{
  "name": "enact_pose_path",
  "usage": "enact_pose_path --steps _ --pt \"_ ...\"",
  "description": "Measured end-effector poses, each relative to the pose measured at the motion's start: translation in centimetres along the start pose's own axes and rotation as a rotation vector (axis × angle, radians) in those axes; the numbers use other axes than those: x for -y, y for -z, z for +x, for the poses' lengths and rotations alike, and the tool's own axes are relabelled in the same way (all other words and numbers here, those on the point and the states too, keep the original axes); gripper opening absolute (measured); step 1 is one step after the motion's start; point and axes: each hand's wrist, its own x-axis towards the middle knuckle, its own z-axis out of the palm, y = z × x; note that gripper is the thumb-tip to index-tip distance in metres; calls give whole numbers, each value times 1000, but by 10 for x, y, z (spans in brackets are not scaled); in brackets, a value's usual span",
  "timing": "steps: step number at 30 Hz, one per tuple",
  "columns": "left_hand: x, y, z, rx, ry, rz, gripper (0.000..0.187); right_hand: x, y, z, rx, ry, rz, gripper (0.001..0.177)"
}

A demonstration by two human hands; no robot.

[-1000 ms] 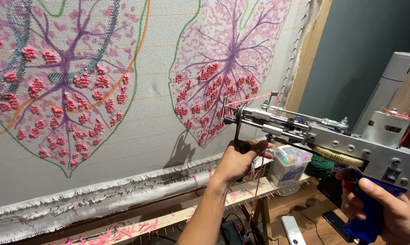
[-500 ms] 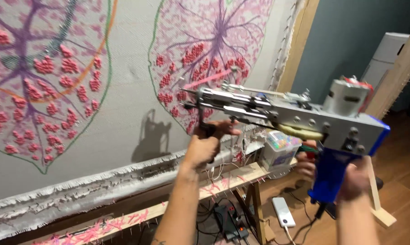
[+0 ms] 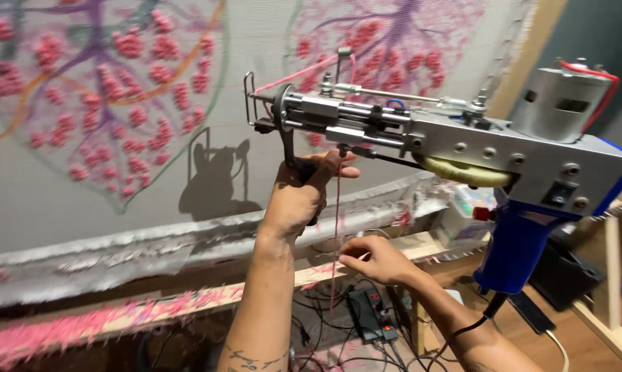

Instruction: Operating a rug tufting gun to apply pink yarn into a patterned leaf design on a canvas frame.

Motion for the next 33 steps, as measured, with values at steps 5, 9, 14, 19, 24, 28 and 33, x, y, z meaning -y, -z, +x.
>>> enact_pose_path --steps 5,9,14,19,24,28,33 --pt "-15 59 -22 -102 -113 65 35 41 -79 54 245 181 -2 35" --pt "-24 129 -46 24 -507 6 29 89 -159 87 248 511 -44 34" --pt "-63 176 -86 -215 -208 87 17 135 -229 109 240 695 -213 18" --pt "-72 206 -109 -258 -175 74 10 146 -273 122 206 680 -391 12" --pt "-75 221 -120 -248 -179 6 13 160 -302 136 177 635 -511 13" --pt "-83 219 -128 -285 -131 55 18 128 -328 157 230 542 -660 17" --pt "-78 217 -127 -349 -109 81 21 127 -300 148 303 424 -686 23"
